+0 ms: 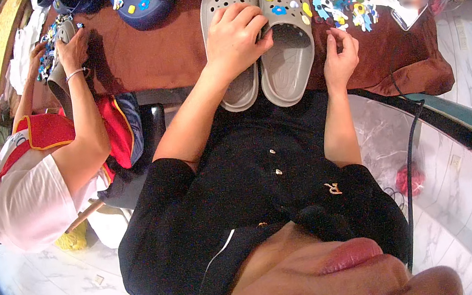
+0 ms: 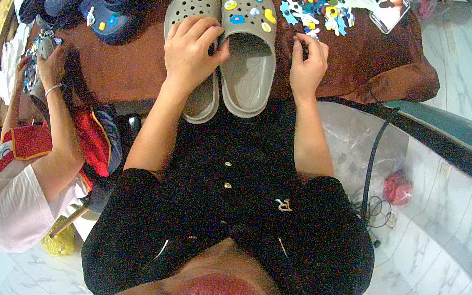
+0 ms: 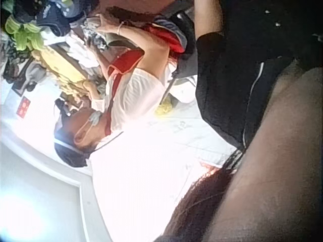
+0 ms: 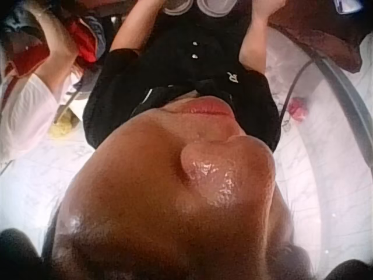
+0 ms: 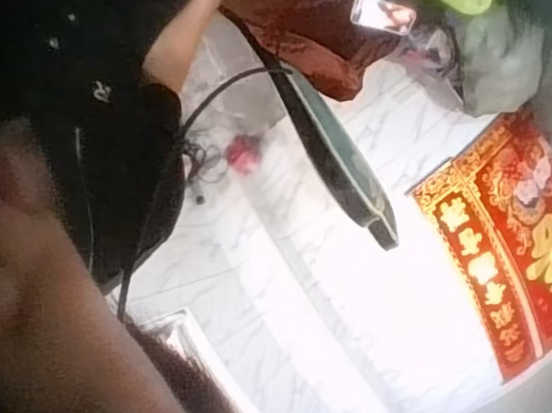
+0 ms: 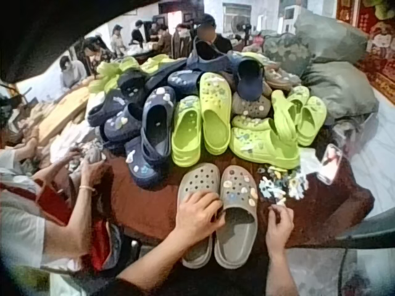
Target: Attaching decorative charms to the holes of rubber clogs.
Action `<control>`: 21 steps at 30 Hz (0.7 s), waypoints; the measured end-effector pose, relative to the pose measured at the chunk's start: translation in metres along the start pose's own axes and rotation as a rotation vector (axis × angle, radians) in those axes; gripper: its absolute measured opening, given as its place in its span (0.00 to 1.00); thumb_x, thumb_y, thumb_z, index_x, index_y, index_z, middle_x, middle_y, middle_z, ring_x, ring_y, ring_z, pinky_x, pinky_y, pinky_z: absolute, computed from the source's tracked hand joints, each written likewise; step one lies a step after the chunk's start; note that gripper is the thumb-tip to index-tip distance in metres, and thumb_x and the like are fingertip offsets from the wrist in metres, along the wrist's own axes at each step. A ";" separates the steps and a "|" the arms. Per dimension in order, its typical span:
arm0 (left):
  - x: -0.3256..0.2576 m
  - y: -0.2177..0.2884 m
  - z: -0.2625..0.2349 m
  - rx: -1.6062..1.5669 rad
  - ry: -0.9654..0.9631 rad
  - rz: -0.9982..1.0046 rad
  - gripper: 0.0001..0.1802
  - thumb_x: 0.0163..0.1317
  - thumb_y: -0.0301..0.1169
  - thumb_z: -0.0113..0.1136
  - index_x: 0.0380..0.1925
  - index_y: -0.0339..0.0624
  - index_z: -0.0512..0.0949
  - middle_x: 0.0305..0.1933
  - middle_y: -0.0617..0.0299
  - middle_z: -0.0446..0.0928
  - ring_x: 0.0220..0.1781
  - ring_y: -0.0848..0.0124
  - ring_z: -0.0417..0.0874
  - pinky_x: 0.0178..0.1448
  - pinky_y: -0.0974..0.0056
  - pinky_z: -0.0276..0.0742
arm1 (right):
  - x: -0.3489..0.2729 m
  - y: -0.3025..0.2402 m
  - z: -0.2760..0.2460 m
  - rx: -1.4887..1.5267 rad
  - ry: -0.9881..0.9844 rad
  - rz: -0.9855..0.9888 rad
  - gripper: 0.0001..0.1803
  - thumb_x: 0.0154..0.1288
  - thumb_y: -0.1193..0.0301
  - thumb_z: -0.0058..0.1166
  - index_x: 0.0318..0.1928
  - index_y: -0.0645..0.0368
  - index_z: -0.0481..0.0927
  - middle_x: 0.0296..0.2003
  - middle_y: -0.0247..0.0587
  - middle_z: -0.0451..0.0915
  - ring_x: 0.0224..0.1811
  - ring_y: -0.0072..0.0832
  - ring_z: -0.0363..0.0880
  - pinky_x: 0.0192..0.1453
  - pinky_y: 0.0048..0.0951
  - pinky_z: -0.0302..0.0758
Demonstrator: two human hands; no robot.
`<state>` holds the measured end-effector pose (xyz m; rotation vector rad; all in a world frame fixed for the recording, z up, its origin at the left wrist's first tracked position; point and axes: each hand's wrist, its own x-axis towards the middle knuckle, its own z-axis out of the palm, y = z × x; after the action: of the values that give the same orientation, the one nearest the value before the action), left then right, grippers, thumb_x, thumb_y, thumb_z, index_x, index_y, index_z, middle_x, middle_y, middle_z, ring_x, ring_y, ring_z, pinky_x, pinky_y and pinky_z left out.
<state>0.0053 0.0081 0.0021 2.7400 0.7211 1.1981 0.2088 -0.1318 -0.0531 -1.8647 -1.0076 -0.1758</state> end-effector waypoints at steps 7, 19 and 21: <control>-0.002 0.000 0.000 0.003 0.003 0.004 0.12 0.44 0.35 0.71 0.31 0.49 0.82 0.41 0.69 0.82 0.48 0.67 0.81 0.50 0.58 0.76 | 0.002 -0.003 0.002 -0.213 0.019 -0.116 0.19 0.59 0.74 0.62 0.52 0.55 0.81 0.57 0.51 0.72 0.62 0.47 0.63 0.66 0.46 0.63; -0.002 0.000 -0.001 -0.002 0.005 -0.001 0.13 0.43 0.35 0.71 0.31 0.49 0.82 0.41 0.69 0.82 0.48 0.67 0.81 0.50 0.59 0.76 | 0.040 0.020 0.002 -0.420 -0.156 -0.168 0.14 0.58 0.72 0.63 0.46 0.55 0.83 0.47 0.47 0.77 0.53 0.46 0.73 0.59 0.44 0.70; -0.001 0.000 -0.002 -0.002 0.010 0.001 0.13 0.43 0.35 0.71 0.31 0.49 0.82 0.41 0.69 0.82 0.48 0.67 0.81 0.50 0.58 0.76 | 0.042 0.020 0.002 -0.424 -0.156 -0.160 0.12 0.58 0.72 0.63 0.44 0.56 0.83 0.44 0.46 0.78 0.51 0.45 0.74 0.58 0.43 0.71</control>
<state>0.0035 0.0072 0.0024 2.7345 0.7195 1.2135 0.2500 -0.1102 -0.0465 -2.2045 -1.3055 -0.3667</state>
